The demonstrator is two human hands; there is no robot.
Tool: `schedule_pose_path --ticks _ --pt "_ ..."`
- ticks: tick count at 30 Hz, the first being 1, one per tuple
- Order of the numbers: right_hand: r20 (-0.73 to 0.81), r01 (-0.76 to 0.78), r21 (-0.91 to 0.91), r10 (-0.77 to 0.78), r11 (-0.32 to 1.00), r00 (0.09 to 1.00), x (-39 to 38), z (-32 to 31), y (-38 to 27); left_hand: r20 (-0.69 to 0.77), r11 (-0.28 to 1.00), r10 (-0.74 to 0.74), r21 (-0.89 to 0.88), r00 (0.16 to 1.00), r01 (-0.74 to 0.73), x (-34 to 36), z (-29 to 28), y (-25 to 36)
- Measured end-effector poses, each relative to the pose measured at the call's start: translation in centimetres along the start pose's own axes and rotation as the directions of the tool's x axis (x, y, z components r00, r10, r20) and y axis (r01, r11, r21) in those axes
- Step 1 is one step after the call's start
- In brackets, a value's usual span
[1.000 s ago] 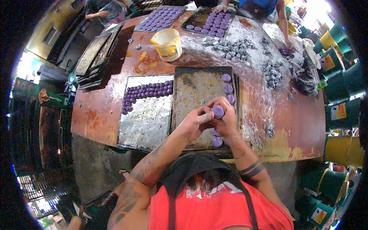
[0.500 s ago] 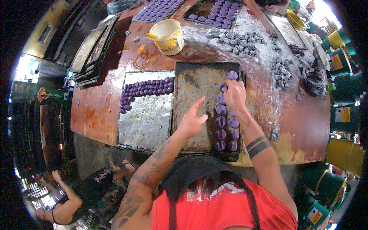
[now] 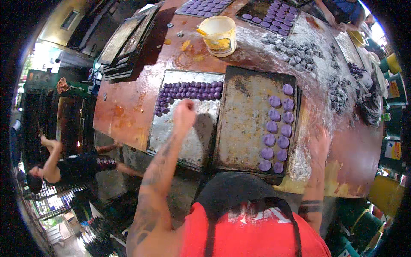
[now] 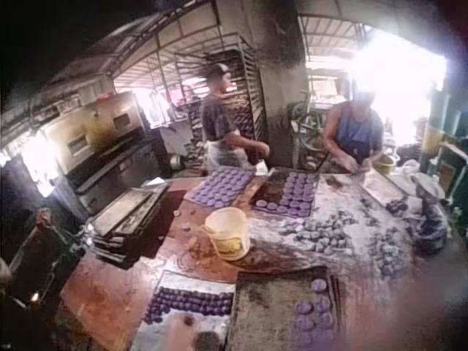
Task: The person places a baking tray on the table, wraps portions of filling in dough pieces by hand, and arranges the shaped dough rounds onto the tray.
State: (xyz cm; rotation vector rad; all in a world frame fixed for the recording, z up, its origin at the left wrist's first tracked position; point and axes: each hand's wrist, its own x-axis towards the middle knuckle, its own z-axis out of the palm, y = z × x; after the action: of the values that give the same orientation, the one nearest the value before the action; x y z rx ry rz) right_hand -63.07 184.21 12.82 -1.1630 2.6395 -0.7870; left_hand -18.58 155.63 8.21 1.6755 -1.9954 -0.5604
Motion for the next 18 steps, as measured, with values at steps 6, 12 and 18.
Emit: schedule_pose_path --ticks 6,12,18 --pt "0.027 -0.097 -0.515 0.129 0.852 0.991 -9.9 -0.8 17.0 -0.060 0.829 0.265 0.524 0.962 -0.196 6.1 -3.7 -8.8" --pt "-0.206 -0.188 -0.048 0.174 0.981 0.963 -7.6 1.0 15.4 -0.032 0.997 -0.008 -0.079 0.999 0.005 5.5 -3.8 -2.8" --pt "-0.226 -0.311 0.288 0.380 0.906 0.897 -6.7 3.7 17.2 0.437 0.615 0.050 -0.722 0.898 0.317 -5.2 -0.4 6.7"
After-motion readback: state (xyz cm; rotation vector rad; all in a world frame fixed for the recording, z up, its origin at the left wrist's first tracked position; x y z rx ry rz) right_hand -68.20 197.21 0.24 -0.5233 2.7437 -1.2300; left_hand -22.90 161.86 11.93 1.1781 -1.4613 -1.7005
